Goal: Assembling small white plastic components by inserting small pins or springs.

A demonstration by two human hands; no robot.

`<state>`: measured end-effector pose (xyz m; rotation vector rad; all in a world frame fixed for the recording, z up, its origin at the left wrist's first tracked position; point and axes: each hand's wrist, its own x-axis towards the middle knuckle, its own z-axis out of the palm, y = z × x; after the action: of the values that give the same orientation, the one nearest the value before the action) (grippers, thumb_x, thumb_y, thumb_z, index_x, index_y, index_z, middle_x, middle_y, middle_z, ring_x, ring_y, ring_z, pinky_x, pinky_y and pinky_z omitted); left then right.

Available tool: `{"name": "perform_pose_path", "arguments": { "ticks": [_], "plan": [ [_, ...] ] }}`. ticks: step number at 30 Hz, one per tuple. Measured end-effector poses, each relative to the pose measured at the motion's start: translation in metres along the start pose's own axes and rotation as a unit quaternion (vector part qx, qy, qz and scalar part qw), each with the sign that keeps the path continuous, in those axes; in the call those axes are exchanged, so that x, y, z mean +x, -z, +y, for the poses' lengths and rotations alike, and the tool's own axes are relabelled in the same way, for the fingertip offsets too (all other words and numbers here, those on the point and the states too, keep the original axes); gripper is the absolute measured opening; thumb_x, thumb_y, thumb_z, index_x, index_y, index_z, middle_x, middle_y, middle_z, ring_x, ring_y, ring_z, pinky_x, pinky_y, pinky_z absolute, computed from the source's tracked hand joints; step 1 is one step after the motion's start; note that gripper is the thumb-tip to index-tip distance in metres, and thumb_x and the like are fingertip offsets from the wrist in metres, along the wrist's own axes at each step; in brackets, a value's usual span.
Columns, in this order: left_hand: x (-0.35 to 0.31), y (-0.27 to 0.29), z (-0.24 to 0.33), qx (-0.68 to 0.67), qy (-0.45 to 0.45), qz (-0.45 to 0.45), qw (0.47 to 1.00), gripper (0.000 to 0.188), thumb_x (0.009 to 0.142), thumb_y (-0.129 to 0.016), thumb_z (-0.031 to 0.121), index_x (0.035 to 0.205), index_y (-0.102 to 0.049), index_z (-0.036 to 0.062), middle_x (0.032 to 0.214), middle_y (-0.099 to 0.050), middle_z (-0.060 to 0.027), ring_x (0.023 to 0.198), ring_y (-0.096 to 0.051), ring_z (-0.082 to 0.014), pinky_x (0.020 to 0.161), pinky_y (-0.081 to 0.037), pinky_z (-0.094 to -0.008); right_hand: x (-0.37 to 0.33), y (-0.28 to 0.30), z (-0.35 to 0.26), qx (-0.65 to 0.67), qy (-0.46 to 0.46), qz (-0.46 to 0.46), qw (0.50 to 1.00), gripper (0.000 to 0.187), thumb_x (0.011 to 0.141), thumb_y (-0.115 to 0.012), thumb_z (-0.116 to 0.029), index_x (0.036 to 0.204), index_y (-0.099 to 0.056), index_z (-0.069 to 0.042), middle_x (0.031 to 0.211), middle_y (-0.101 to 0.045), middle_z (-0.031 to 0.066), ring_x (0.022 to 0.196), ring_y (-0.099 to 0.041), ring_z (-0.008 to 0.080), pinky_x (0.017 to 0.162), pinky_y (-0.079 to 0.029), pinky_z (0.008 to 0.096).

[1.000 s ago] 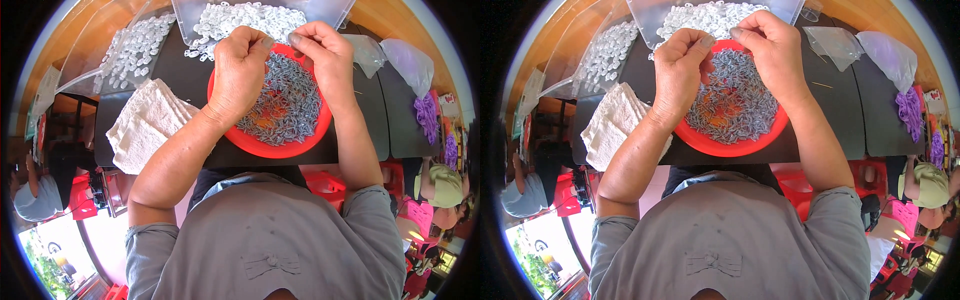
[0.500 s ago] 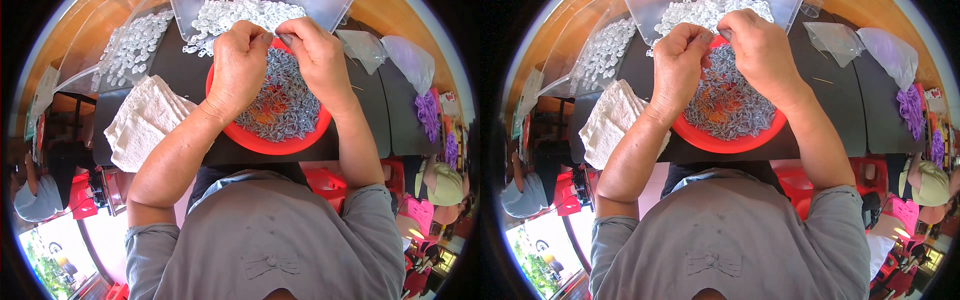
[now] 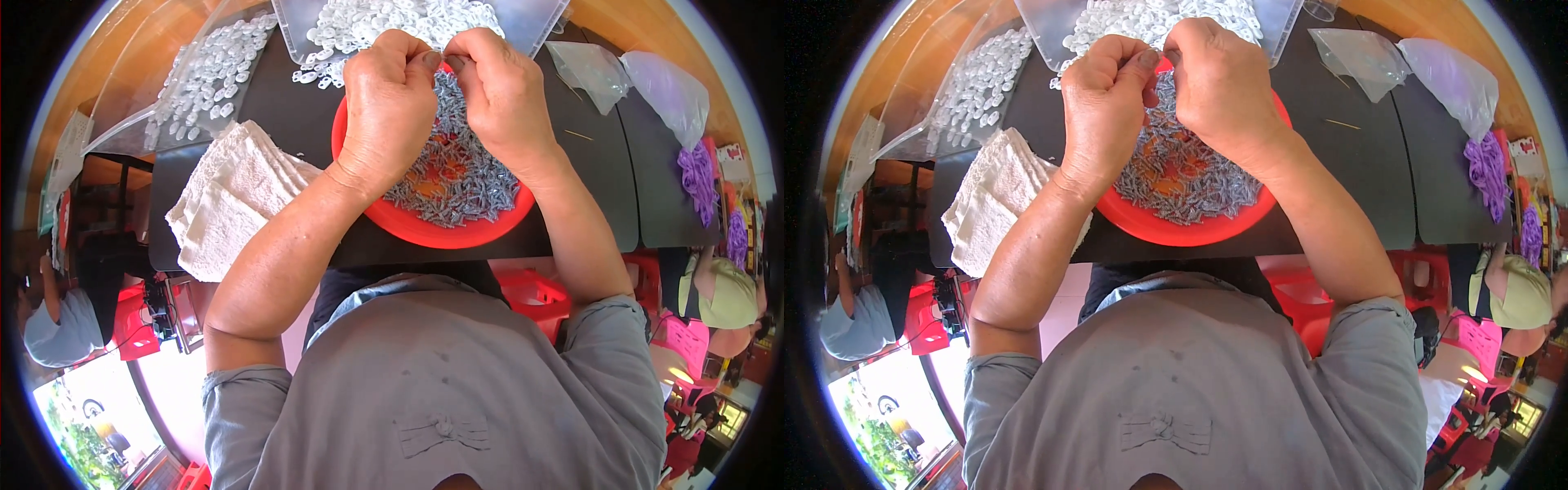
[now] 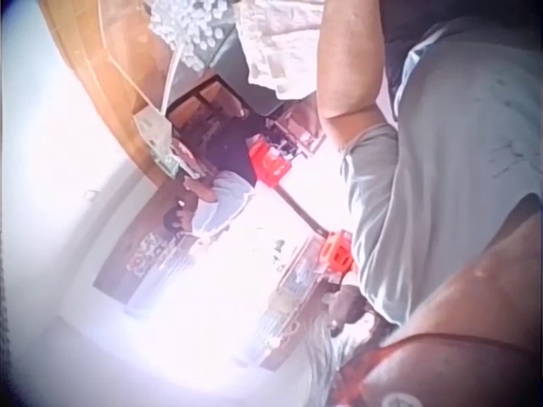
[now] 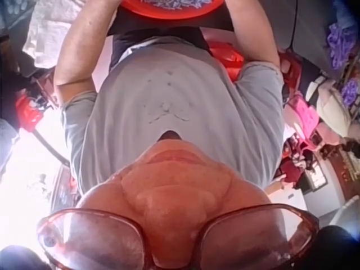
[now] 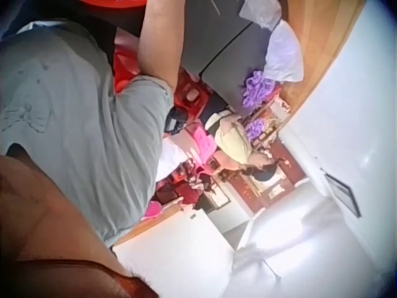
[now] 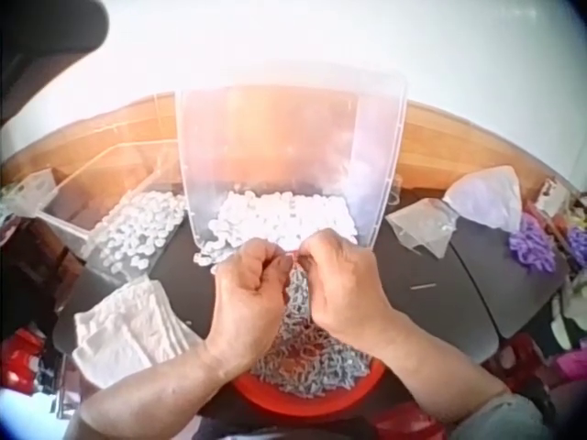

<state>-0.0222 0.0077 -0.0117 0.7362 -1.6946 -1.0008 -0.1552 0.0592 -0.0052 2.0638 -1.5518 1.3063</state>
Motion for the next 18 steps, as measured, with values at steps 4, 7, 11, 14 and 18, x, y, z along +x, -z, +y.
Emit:
{"name": "perform_pose_path", "arguments": {
  "ticks": [4,7,11,14,18],
  "plan": [
    [0.000,-0.002,-0.007,0.039,-0.051,0.024,0.998,0.007,0.083,-0.061,-0.002,0.077,-0.061,-0.0050,0.063,-0.061,-0.0184,0.056,-0.060,-0.0281,0.056,-0.047,-0.0361,-0.003,-0.009,0.000,-0.048,0.016,0.010,0.999,0.016,0.079,-0.061,0.008,0.092,-0.057,-0.001,0.082,-0.063,0.0147,0.072,-0.064,0.0324,0.062,-0.049,0.0365],
    [0.002,-0.003,-0.008,0.058,-0.031,0.031,0.997,0.007,0.082,-0.060,-0.002,0.076,-0.061,-0.0048,0.062,-0.061,-0.0194,0.056,-0.060,-0.0303,0.055,-0.047,-0.0362,-0.001,-0.016,-0.001,-0.076,0.035,0.019,0.996,0.018,0.077,-0.061,0.009,0.091,-0.057,-0.001,0.081,-0.063,0.0147,0.072,-0.064,0.0327,0.061,-0.049,0.0370],
    [0.005,-0.003,-0.012,0.042,-0.027,0.033,0.998,0.009,0.083,-0.061,0.000,0.077,-0.062,-0.0055,0.063,-0.062,-0.0176,0.056,-0.060,-0.0261,0.056,-0.047,-0.0365,0.002,-0.014,0.000,-0.072,0.057,0.009,0.996,0.019,0.077,-0.060,0.010,0.092,-0.057,-0.001,0.083,-0.063,0.0154,0.075,-0.065,0.0337,0.062,-0.050,0.0366],
    [0.004,0.001,-0.005,-0.034,0.070,0.013,0.997,0.012,0.087,-0.062,0.004,0.081,-0.063,-0.0061,0.064,-0.062,-0.0122,0.055,-0.059,-0.0182,0.051,-0.047,-0.0332,-0.002,-0.014,0.006,-0.028,0.016,0.024,0.999,0.016,0.080,-0.059,0.008,0.094,-0.059,-0.001,0.082,-0.065,0.0137,0.074,-0.067,0.0280,0.063,-0.050,0.0336],
    [0.004,0.003,0.003,-0.126,0.166,0.000,0.978,0.015,0.091,-0.061,0.009,0.087,-0.063,-0.0058,0.066,-0.059,-0.0060,0.053,-0.056,-0.0108,0.043,-0.044,-0.0264,0.001,-0.005,0.011,0.091,-0.058,-0.015,0.994,0.010,0.088,-0.057,0.003,0.096,-0.062,0.000,0.078,-0.067,0.0095,0.072,-0.065,0.0162,0.064,-0.049,0.0286]
  ]
}}
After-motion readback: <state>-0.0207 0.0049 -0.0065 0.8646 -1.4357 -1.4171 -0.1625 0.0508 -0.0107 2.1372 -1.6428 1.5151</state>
